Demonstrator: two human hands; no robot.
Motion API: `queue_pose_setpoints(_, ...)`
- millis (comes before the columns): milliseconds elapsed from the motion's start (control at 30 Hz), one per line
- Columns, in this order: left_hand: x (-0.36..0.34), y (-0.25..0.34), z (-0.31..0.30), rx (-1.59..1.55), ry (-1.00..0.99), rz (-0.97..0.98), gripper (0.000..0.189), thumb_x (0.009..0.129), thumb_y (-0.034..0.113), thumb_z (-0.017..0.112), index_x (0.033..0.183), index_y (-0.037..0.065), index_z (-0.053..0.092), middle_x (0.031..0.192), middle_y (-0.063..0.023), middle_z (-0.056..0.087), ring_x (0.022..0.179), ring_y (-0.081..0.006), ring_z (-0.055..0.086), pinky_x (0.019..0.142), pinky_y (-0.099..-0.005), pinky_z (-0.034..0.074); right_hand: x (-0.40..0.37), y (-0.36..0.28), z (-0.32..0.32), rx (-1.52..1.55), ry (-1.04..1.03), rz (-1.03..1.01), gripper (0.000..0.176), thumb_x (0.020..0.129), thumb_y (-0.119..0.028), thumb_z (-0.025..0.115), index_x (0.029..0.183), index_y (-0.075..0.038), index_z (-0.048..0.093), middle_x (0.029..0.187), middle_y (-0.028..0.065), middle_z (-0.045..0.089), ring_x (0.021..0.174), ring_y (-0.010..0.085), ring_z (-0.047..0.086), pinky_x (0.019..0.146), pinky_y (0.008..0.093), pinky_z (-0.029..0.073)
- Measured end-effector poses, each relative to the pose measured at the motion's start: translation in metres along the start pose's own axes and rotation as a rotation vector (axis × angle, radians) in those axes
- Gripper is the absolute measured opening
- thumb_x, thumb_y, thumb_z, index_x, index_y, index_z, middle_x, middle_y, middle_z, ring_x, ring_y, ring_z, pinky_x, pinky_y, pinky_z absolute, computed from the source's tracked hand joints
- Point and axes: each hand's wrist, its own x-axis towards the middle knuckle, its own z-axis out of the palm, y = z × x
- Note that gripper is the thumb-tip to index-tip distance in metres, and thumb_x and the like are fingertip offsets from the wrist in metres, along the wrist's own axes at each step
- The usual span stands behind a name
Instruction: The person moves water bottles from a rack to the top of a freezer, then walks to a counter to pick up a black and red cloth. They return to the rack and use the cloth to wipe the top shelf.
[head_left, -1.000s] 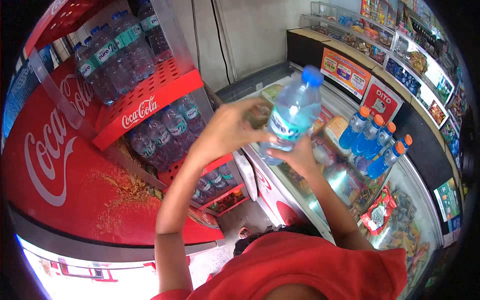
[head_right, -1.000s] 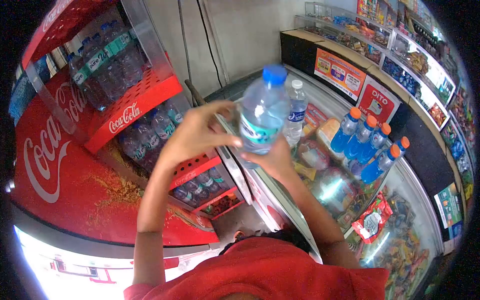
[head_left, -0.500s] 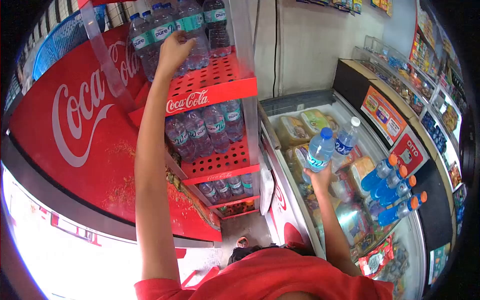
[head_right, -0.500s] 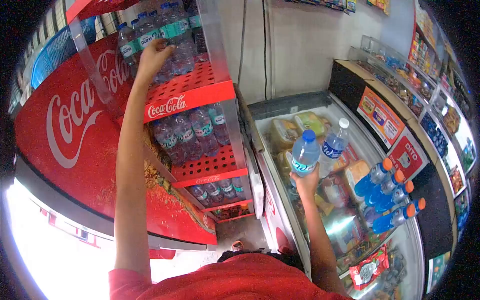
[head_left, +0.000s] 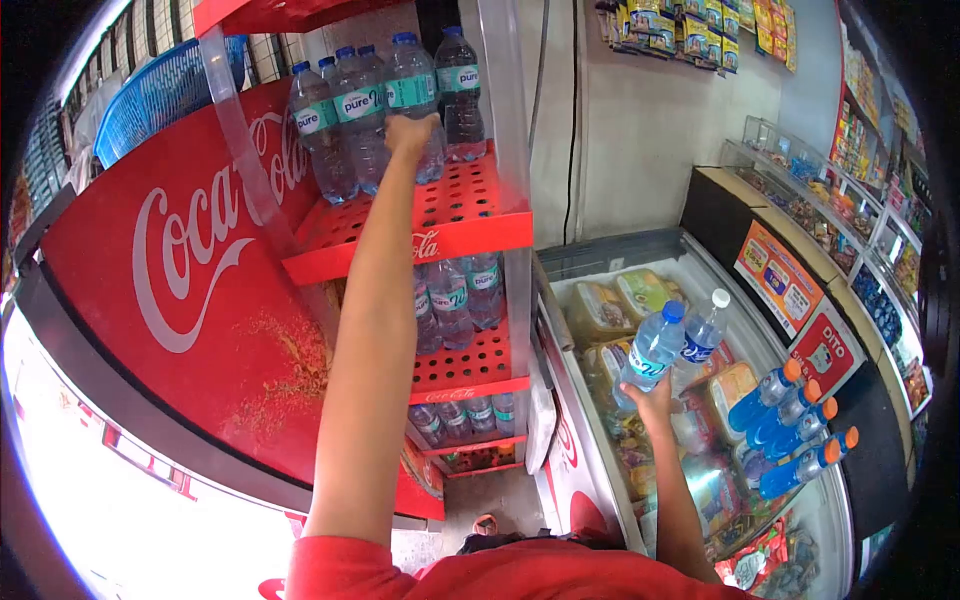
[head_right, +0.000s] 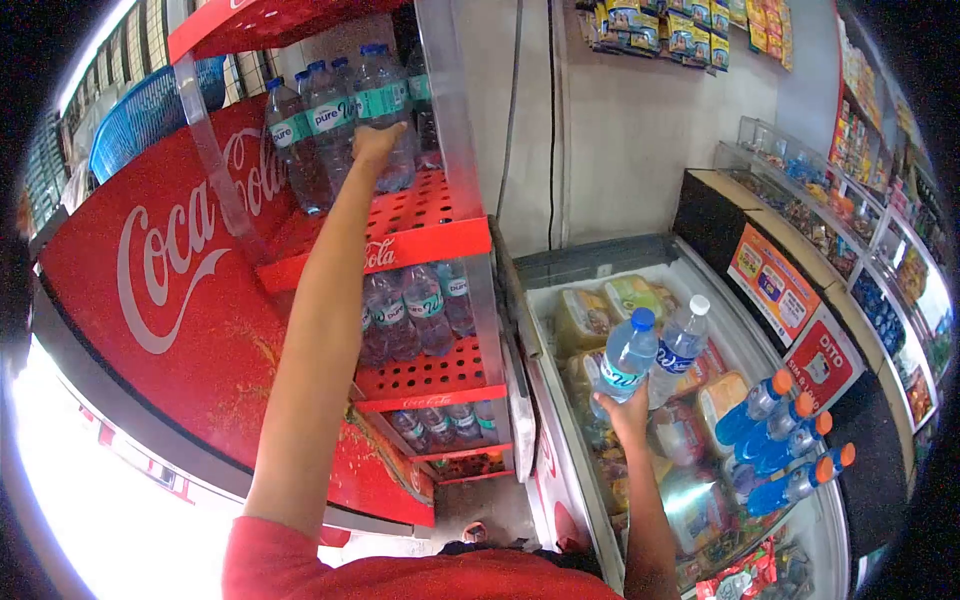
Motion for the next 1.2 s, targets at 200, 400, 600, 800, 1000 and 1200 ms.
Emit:
queue_pose_setpoints(200,-0.005,0.004,-0.005,-0.042,0.038,-0.032,0.093,0.051,0.032,0.085,0.12,-0.008,0.038,0.116,-0.0249,0.055,0.107,-0.0367,0.055,0.091,-0.0413,0.045,0.008,0.02,-0.003,0.021,0.051,0.077,0.078,0.061,-0.003,0.076,0.126,0.0,0.035,0.116,0.0112,0.053,0.107,0.0239,0.051,0.094,0.0346,0.038)
queue_pose_setpoints(400,-0.029,0.002,-0.029,-0.022,0.023,0.104,0.098,0.045,0.036,0.085,0.121,-0.004,0.039,0.113,-0.0243,0.056,0.106,-0.0382,0.055,0.09,-0.0422,0.046,-0.002,0.011,0.002,-0.074,0.008,0.005,0.082,0.065,-0.012,0.076,0.132,0.001,0.029,0.123,0.0164,0.048,0.112,0.0277,0.047,0.097,0.0372,0.035)
queue_pose_setpoints(600,-0.059,-0.005,-0.044,-0.128,0.083,0.39,0.086,0.046,0.033,0.085,0.116,0.002,0.046,0.105,-0.0215,0.061,0.099,-0.0365,0.059,0.086,-0.0418,0.047,-0.031,0.03,-0.007,-0.421,0.078,-0.142,0.078,0.072,-0.013,0.072,0.135,0.004,0.027,0.131,0.0212,0.04,0.118,0.033,0.043,0.1,0.0397,0.033)
queue_pose_setpoints(800,-0.086,-0.003,-0.072,-0.363,0.159,0.479,0.075,0.048,0.033,0.087,0.107,0.001,0.053,0.1,-0.0187,0.064,0.095,-0.0322,0.061,0.082,-0.0393,0.047,-0.084,0.022,-0.003,-0.189,0.181,0.117,0.052,0.076,0.007,0.056,0.126,0.0,0.042,0.119,0.0178,0.046,0.11,0.0214,0.051,0.084,0.0295,0.046)
queue_pose_setpoints(1000,-0.119,0.018,-0.11,-0.597,0.224,0.659,0.055,0.062,0.027,0.084,0.101,-0.001,0.058,0.095,-0.0108,0.064,0.086,-0.0176,0.059,0.081,-0.031,0.045,-0.052,-0.079,0.03,-0.176,-0.013,-0.131,0.014,0.082,0.003,0.053,0.094,0.003,0.061,0.084,0.0099,0.061,0.082,0.0163,0.061,0.07,0.0255,0.049)
queue_pose_setpoints(1200,-0.167,0.06,-0.169,-0.682,0.16,0.611,0.038,0.071,0.022,0.078,0.096,-0.002,0.063,0.091,-0.0067,0.064,0.082,-0.0127,0.057,0.078,-0.0283,0.045,-0.03,-0.128,0.048,0.081,-0.19,-0.152,0.014,0.084,0.001,0.053,0.096,0.003,0.061,0.088,0.0077,0.061,0.084,0.0123,0.058,0.074,0.0251,0.047)
